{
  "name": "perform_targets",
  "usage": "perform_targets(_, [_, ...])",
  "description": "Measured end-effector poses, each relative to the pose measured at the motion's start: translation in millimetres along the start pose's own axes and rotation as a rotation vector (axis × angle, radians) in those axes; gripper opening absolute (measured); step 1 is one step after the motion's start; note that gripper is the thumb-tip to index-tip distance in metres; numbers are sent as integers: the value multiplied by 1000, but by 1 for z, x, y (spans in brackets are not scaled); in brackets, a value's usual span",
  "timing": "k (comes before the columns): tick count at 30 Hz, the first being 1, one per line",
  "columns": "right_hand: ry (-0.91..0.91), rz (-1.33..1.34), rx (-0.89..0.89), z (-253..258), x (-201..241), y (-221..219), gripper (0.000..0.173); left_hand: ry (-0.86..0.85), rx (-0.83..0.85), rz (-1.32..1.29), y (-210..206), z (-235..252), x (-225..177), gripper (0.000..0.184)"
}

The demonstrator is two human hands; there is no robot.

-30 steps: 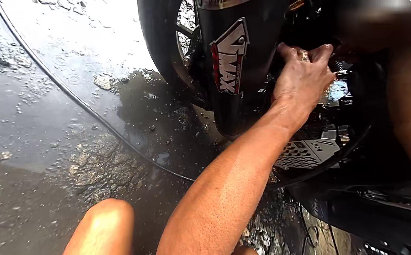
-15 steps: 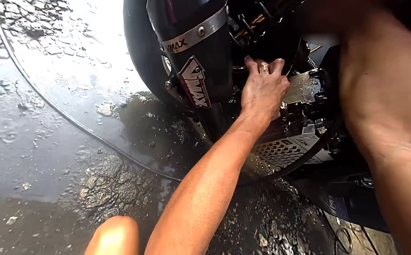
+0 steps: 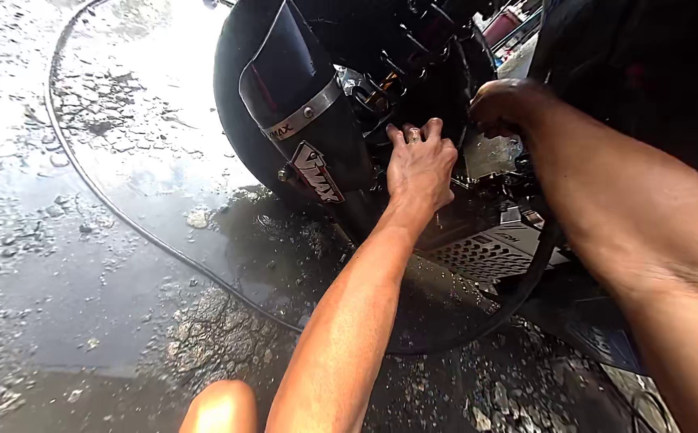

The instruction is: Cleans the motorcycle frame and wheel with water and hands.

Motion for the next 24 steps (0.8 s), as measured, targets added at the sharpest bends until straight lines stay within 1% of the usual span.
perform_targets(2, [63,-35,-26,-22,10,21,29,5,9,-11,1,0,0,58])
perform_targets(3, [97,-37,-40,-30,15,33,33,5,12,-16,3,0,1,58])
perform_targets(5, [133,-20,-45,-39,24,54,33,-1,13,-9,3,-1,2,56])
perform_targets(7, [140,26,-67,-49,26,60,31,-15,13,15,1,-3,2,55])
perform_targets(10, [182,38,-109,-54,24,59,33,-27,44,45,0,-4,1,57])
perform_targets(14, [160,-104,-182,-41,26,51,32,-28,12,72,-3,-5,-1,58])
perform_targets(17, [123,-180,-179,-39,26,39,30,-19,-21,77,-6,-4,0,59])
perform_targets(20, [88,-188,-152,-37,22,35,29,-12,-30,62,-5,-1,0,62])
perform_targets(22, [73,-172,-138,-39,18,35,23,-14,-38,48,-5,-1,1,61])
perform_targets(24, [54,-175,-120,-40,21,37,20,-16,-44,24,-4,-1,3,58])
Point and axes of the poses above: each hand's wrist, its own z-axis towards the middle knuckle, its own y-axis out of the back of the hand, x = y × z, the point moved 1 cm from there along z, towards the middle knuckle, and after that the axes turned 10 degrees about -y, right-handed, at the moved point
